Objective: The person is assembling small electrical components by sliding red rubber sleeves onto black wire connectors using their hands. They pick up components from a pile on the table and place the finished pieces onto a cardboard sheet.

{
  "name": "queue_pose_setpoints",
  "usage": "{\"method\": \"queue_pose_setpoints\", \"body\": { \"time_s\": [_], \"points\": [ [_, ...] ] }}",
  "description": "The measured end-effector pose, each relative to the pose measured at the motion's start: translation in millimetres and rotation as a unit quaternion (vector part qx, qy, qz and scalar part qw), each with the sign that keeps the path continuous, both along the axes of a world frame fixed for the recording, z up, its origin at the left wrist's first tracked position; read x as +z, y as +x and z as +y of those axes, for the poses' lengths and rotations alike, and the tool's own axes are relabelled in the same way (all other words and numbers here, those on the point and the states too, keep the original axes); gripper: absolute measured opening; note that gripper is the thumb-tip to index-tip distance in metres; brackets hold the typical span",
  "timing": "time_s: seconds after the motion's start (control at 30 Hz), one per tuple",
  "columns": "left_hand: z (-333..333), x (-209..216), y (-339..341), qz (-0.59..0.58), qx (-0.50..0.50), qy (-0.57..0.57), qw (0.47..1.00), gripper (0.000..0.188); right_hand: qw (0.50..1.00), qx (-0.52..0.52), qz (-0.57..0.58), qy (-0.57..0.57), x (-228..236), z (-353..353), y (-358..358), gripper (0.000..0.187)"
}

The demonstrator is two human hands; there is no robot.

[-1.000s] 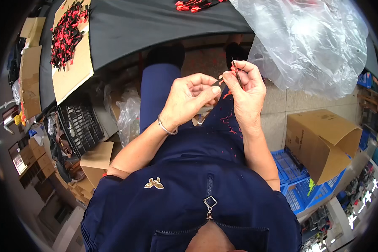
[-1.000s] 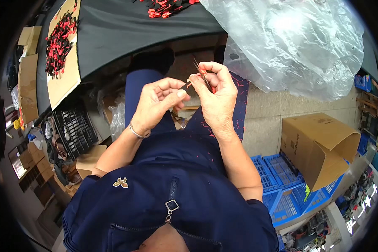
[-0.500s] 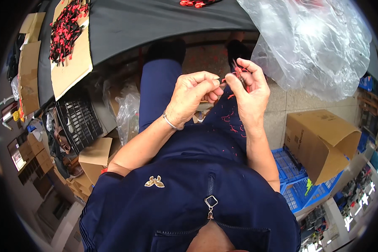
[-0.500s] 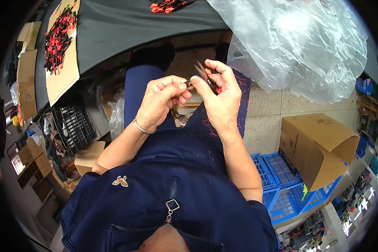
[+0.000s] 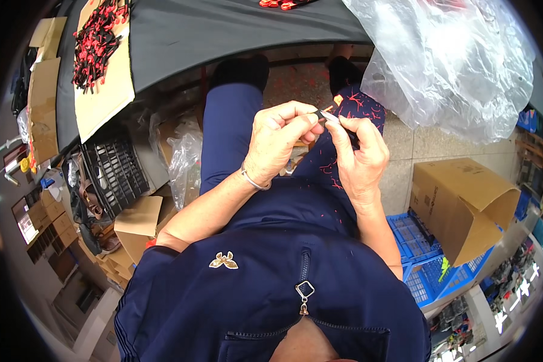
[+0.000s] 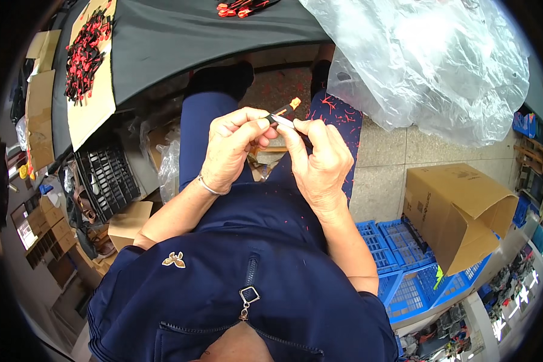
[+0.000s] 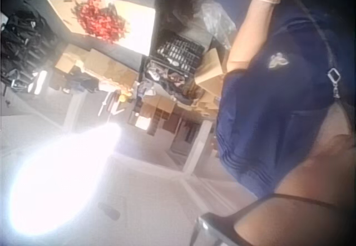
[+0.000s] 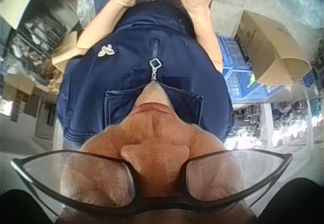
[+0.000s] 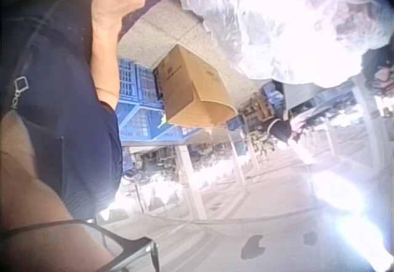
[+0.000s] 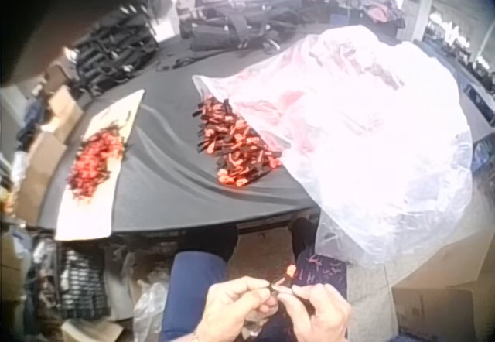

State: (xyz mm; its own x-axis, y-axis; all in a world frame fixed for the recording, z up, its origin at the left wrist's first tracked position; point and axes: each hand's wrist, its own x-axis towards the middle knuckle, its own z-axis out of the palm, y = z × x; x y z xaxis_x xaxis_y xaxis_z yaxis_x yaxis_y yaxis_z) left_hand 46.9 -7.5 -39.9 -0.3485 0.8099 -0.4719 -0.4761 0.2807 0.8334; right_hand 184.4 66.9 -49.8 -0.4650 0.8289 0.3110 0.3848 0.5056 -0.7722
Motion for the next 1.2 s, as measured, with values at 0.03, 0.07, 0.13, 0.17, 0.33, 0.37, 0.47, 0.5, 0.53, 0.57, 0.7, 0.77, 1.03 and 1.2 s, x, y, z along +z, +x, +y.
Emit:
{"method": "queue_pose_setpoints", "body": {
  "time_s": [0.03, 0.07, 0.13, 0.17, 0.33, 0.37, 0.47, 0.5, 0.53, 0.57, 0.7, 0.77, 1.03, 1.2],
  "points": [
    [-0.2, -0.8, 0.3, 0.006, -0.002, 0.001, 1.000, 0.018, 1.000, -0.001, 0.000, 0.000, -1.0, -0.8, 0.7, 0.018],
    [0.1, -0.3, 0.4, 0.006, -0.003, 0.001, 1.000, 0.018, 0.999, -0.009, 0.022, -0.036, -2.8, -2.2, 1.6, 0.018],
    [0.1, 0.4, 1.1, 0.004, 0.003, 0.004, 1.000, 0.017, 0.996, -0.016, 0.044, -0.073, -4.0, -3.4, 2.0, 0.017],
    [0.2, 0.3, 1.5, 0.004, 0.003, 0.003, 1.000, 0.017, 0.997, -0.014, 0.043, -0.062, -3.3, -3.2, 1.2, 0.017],
    [-0.9, -5.7, 0.8, 0.032, 0.003, 0.004, 0.999, 0.015, 0.998, -0.006, 0.027, -0.050, -5.4, -1.7, 0.2, 0.017],
    [-1.0, -5.9, 0.2, 0.032, 0.004, 0.004, 0.999, 0.015, 0.996, -0.005, 0.024, -0.080, -5.9, -1.4, 1.5, 0.018],
    [-0.4, -6.3, -1.2, 0.033, 0.001, 0.002, 0.999, 0.014, 0.989, -0.017, 0.049, -0.138, -10.7, -4.8, 3.1, 0.019],
    [0.0, -6.6, -1.3, 0.034, 0.004, 0.001, 0.999, 0.014, 0.983, -0.029, 0.076, -0.166, -13.0, -6.1, 3.6, 0.019],
    [0.3, -6.7, -1.2, 0.035, 0.007, 0.000, 0.999, 0.014, 0.983, -0.029, 0.075, -0.166, -15.0, -6.3, 2.9, 0.019],
    [1.0, -6.3, -0.5, 0.034, 0.007, -0.001, 0.999, 0.014, 0.988, -0.020, 0.074, -0.136, -17.0, -5.8, 1.5, 0.020],
    [2.2, -6.0, 1.1, 0.046, 0.008, 0.005, 0.999, 0.013, 0.996, -0.006, 0.033, -0.083, -13.7, -5.0, 0.6, 0.020],
    [2.7, -6.3, 0.4, 0.049, 0.010, 0.004, 0.999, 0.013, 0.992, -0.007, 0.046, -0.116, -16.3, -4.9, 1.6, 0.020],
    [3.0, -6.4, 0.0, 0.076, -0.007, -0.005, 0.997, 0.012, 0.999, -0.001, 0.008, -0.032, -8.7, -0.3, 0.0, 0.018],
    [2.1, -10.8, 0.7, 0.077, 0.002, -0.008, 0.997, 0.012, 0.995, 0.012, 0.007, -0.100, -7.8, -0.3, -0.3, 0.012]
  ]
}}
